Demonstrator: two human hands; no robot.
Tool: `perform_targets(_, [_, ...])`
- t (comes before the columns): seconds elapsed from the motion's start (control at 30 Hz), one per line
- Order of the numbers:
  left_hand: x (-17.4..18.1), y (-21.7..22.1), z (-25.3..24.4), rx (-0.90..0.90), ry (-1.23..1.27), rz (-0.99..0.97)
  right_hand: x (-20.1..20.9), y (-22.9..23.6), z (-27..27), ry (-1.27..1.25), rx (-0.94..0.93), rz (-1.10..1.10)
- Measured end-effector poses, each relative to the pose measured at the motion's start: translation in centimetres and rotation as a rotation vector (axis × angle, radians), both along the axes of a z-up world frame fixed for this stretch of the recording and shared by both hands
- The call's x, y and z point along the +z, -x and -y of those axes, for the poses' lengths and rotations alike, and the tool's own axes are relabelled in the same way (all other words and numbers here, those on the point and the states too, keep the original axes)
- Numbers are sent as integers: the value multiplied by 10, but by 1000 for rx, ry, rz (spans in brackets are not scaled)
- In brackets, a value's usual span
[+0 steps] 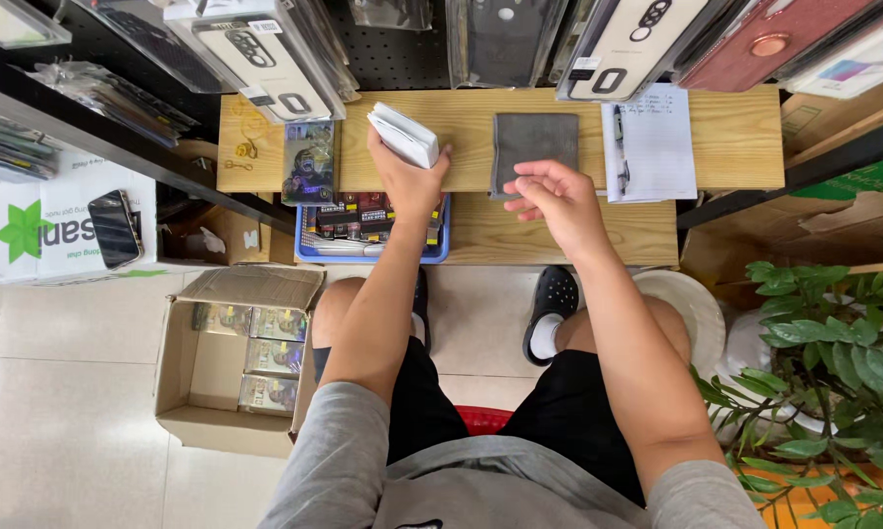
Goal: The person wipes a product box with a cloth, removes a screen protector from its sleeve, and then wipes the surface of a smartphone screen with the cloth.
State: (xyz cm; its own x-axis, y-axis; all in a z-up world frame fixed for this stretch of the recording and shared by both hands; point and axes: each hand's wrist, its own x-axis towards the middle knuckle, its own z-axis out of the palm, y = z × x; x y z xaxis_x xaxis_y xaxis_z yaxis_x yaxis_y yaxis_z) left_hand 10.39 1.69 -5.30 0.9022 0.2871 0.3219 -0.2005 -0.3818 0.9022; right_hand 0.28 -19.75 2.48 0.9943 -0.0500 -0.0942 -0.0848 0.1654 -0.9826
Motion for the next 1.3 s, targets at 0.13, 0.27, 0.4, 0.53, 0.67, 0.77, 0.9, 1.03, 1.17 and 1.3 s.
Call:
perform_targets(0.13, [11, 10, 6, 6, 28, -41, 1, 4, 0, 43, 20, -52])
perform_targets(0.27, [10, 7, 7, 31, 16, -65, -10, 3, 5, 96, 9, -60])
perform_targets(0.4, [-7, -3, 8, 111, -15, -111, -10, 3, 5, 139, 17, -52])
perform_targets(0.53, [5, -1, 7, 166, 0, -164, -3, 5, -2, 182, 26, -50])
perform_targets(0.67, [17, -1, 8, 194, -24, -255, -16, 1, -3, 257, 45, -34])
perform_targets(0.77, [50, 13, 11, 86, -35, -321, 26, 3, -19, 617, 254, 27])
perform_targets(0.9, [92, 48, 21, -35, -16, -448, 16, 6, -51, 714, 332, 153])
perform_targets(1.03, [96, 65, 24, -77, -44, -531, -34, 1, -64, 707, 47, 265])
perform_targets(1.17, [103, 63, 8, -201, 95, -435, -26, -6, -66, 96, 116, 42])
perform_targets(1.3, [44, 44, -2, -224, 239, -606, -49, -12, -59, -128, 91, -118])
